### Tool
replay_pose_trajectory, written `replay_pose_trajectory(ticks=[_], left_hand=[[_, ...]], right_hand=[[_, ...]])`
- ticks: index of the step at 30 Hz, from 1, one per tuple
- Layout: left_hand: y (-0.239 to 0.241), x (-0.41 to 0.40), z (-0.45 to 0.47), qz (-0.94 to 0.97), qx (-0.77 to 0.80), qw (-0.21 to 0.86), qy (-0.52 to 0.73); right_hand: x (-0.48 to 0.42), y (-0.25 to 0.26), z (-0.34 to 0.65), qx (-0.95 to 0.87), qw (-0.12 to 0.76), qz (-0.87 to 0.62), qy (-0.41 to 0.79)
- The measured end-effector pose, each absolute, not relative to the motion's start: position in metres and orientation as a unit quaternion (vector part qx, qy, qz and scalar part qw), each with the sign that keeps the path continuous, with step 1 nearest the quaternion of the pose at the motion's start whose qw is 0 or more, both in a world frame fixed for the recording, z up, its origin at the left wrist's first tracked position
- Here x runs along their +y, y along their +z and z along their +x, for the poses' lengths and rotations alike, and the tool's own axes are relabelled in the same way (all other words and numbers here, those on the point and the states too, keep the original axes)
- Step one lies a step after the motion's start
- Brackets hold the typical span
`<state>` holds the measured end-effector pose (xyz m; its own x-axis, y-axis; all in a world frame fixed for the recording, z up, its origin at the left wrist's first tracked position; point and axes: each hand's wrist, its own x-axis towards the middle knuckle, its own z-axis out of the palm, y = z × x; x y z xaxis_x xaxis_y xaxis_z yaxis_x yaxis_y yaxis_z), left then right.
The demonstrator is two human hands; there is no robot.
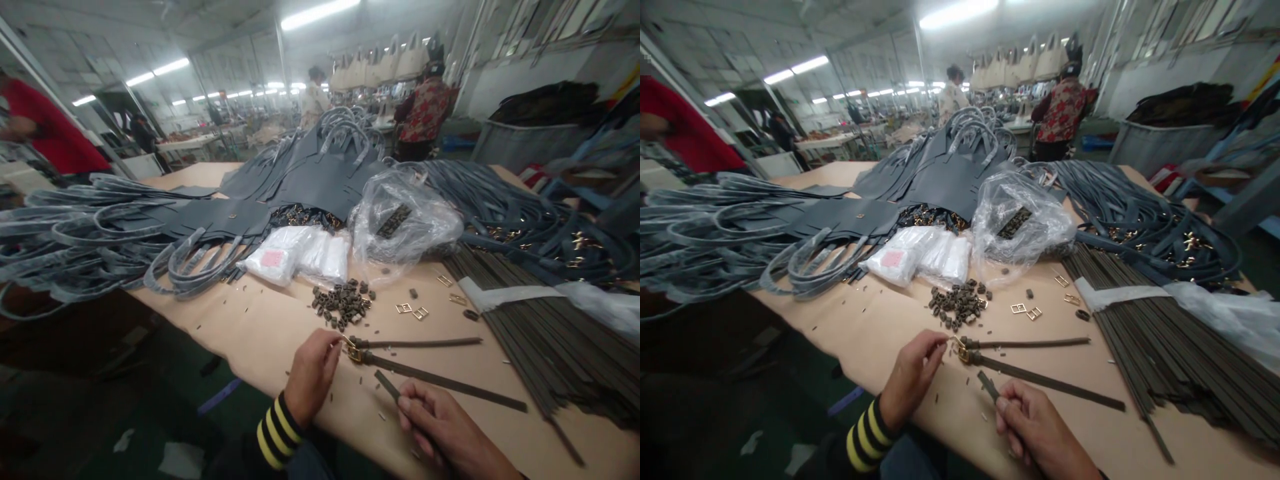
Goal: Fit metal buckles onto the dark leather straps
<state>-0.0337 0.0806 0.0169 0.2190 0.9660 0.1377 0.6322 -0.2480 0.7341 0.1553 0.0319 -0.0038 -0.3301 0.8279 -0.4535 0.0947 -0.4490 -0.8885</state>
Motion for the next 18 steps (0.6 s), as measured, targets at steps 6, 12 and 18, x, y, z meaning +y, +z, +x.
replay_pose_trajectory(ticks=[6, 12, 18], left_hand=[[0.001, 0.134, -0.026, 0.824, 0.54, 0.123, 0.118], [-0.008, 0.136, -0.023, 0.832, 0.525, 0.124, 0.127], [-0.004, 0.143, -0.032, 0.799, 0.536, 0.165, 0.216]], right_hand=[[0.038, -0.018, 0.156, -0.432, 0.271, -0.519, 0.686], [0.039, -0.017, 0.157, -0.427, 0.292, -0.489, 0.702], [0.041, -0.012, 0.157, -0.431, 0.307, -0.484, 0.697]])
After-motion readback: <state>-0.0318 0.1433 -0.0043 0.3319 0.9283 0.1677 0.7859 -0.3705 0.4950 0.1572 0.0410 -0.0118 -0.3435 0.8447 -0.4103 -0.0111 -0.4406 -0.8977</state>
